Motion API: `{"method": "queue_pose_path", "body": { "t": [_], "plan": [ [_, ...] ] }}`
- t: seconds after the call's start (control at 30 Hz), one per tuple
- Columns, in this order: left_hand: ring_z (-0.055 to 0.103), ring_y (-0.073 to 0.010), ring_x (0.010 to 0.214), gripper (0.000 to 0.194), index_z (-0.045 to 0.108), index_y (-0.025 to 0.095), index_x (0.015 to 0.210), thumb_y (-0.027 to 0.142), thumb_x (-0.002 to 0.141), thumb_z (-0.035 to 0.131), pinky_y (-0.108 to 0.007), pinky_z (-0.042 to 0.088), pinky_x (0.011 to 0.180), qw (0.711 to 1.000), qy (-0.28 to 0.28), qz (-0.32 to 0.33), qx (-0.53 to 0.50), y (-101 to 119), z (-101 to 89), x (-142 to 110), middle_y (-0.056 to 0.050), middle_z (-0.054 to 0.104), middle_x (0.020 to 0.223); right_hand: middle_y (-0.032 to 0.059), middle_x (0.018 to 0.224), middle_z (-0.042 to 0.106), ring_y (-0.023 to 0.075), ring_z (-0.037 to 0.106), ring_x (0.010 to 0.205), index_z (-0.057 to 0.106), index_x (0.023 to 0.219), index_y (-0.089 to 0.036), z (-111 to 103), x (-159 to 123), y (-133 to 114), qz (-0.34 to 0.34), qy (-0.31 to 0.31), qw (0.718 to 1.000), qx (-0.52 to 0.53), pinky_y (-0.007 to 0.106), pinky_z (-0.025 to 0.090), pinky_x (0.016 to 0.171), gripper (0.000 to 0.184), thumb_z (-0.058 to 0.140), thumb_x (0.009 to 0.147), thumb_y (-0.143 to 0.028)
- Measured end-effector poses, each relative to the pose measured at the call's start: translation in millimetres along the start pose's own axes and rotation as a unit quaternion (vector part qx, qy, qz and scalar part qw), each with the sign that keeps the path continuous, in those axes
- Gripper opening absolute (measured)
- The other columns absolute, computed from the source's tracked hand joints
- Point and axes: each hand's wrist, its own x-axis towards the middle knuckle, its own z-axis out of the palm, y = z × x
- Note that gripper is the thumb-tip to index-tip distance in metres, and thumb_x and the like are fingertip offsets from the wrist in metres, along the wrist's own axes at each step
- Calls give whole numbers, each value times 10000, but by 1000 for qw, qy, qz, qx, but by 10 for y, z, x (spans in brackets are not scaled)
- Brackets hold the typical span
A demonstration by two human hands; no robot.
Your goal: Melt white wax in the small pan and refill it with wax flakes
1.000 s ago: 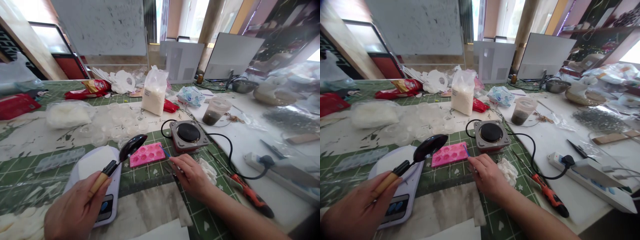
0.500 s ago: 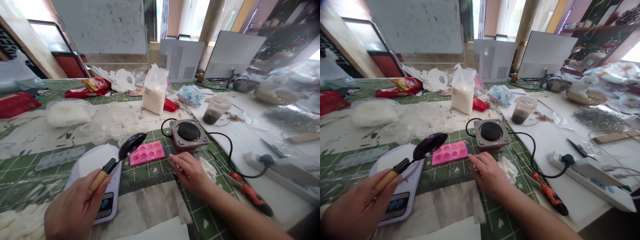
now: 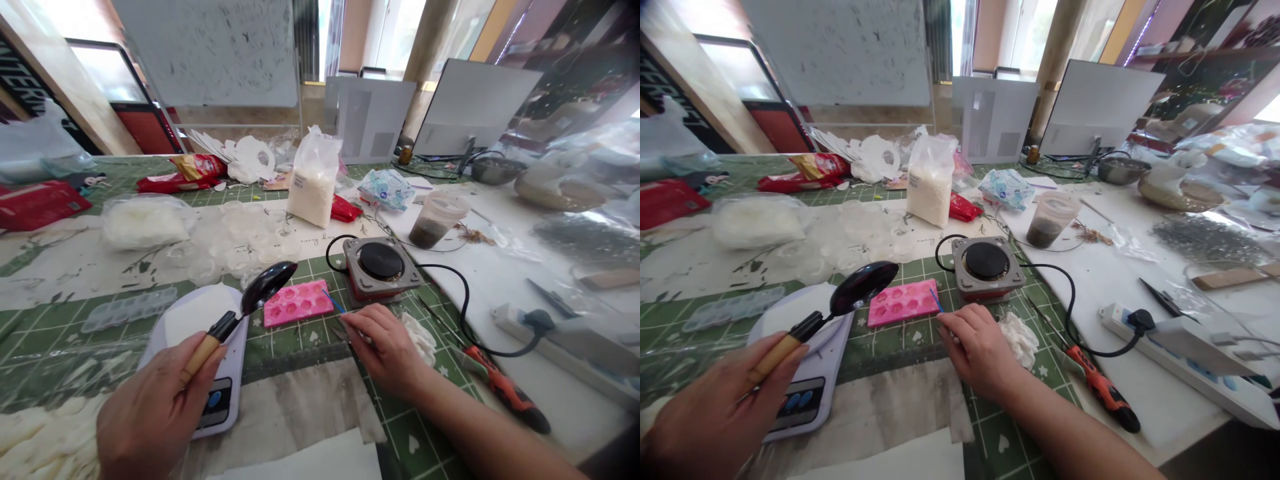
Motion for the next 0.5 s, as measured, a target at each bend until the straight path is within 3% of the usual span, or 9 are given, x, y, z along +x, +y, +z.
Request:
{"method": "queue_pose_path", "body": {
  "t": [0.5],
  "plan": [
    [649, -193, 673, 217, 578, 207, 991, 356, 865, 481, -284, 470, 553, 999, 3, -12, -30, -46, -11, -42, -54, 690, 814, 66, 919, 611, 173, 522, 826, 526, 1135, -178, 10, -23, -8, -16, 6, 1000, 13, 362, 461, 746, 386, 548, 766, -69]
  ]
}}
